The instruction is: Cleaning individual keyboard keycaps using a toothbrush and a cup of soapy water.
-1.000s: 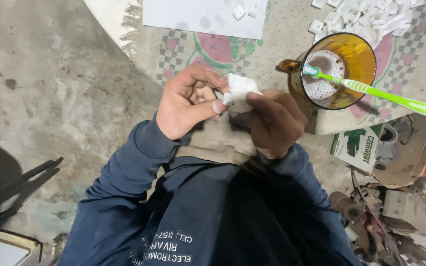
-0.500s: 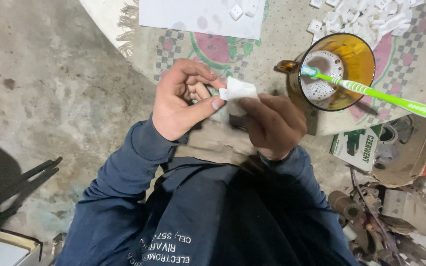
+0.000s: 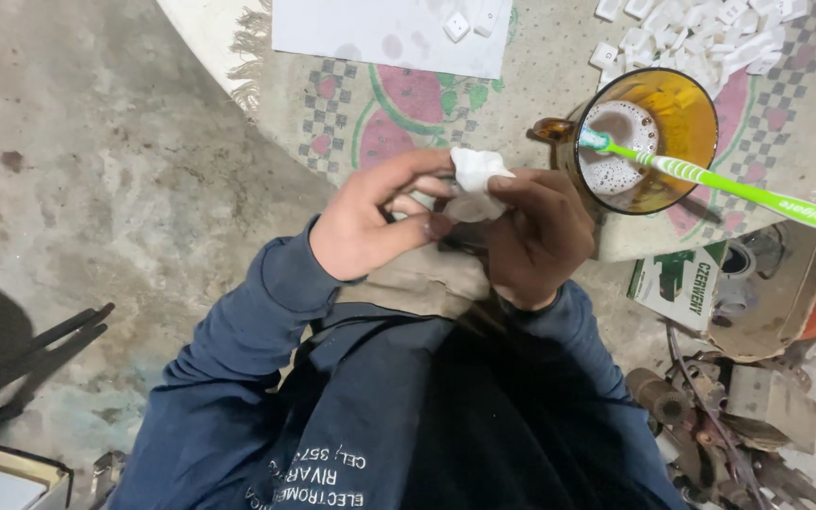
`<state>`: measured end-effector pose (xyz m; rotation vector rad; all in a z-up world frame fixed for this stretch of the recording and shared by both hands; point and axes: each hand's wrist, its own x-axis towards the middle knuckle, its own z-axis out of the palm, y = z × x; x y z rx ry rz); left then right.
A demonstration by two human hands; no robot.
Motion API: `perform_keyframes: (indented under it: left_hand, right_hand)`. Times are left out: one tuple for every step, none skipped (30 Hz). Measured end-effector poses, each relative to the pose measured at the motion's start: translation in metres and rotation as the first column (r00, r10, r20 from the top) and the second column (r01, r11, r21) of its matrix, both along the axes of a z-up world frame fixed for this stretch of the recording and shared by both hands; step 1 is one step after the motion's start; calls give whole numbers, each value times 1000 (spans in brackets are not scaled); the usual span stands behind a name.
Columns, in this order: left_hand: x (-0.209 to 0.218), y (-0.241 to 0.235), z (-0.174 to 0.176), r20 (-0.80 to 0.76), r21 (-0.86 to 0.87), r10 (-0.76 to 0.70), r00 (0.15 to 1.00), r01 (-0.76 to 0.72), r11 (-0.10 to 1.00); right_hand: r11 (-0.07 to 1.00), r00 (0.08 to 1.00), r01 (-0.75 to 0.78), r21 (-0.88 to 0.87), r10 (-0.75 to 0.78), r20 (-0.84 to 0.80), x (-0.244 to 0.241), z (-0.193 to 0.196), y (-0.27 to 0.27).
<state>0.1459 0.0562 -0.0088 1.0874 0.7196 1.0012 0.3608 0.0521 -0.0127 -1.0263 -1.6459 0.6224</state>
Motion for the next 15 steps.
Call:
perform_keyframes:
  left_hand:
    - [3,-2,1,-41,-39,-42,998,40,998]
    - [5,-3,1,-39,-38,-43,998,41,998]
    - [6,-5,0,-127,46,42,991,-37,998]
    - [8,-8,0,-208,135,136,968,-110,985]
    - [7,-7,4,-208,135,139,968,-112,985]
    - [6,-6,7,-207,139,169,964,-142,980]
    - [6,-5,11,-205,142,199,958,-172,975]
    - [5,-5,15,-207,140,199,958,-173,975]
    - [4,-6,18,-283,186,238,929,-190,964]
    - [4,-6,22,-354,234,278,893,-203,951]
    - [4,-6,24,-354,233,278,893,-203,951]
    - [3,-6,27,-359,254,283,889,-199,947]
    - [2,-5,30,-363,275,289,886,-194,942]
    - [0,-3,32,-362,276,290,886,-195,941]
    - [-3,-1,35,-401,277,263,878,-157,948]
  right_hand:
    - [1000,996,6,-16,-8,-94,-1,-1,0]
    - [1000,996,7,-15,-9,-92,-3,-1,-2]
    - [998,998,55,-19,-55,-4,-6,-2,-3]
    - [995,992,99,-20,-97,82,-8,-2,-5]
    - [995,992,97,-20,-95,83,-11,-2,-6]
    - [993,988,92,68,-99,115,-15,-2,-7]
    - [985,984,80,154,-103,147,-18,-2,-8]
    - [985,984,80,152,-103,146,-19,-3,-10]
    - [989,991,76,124,-90,104,-21,-4,-11]
    - [993,995,71,96,-77,62,-22,-6,-13]
    - [993,995,71,95,-77,62,-21,-8,-13]
    - [990,992,90,107,-98,77,-20,-10,-14]
    - [987,989,108,119,-120,92,-19,-11,-15]
    - [987,989,107,120,-118,93,-17,-12,-15]
    - [993,992,110,40,-112,52,-16,-12,-15]
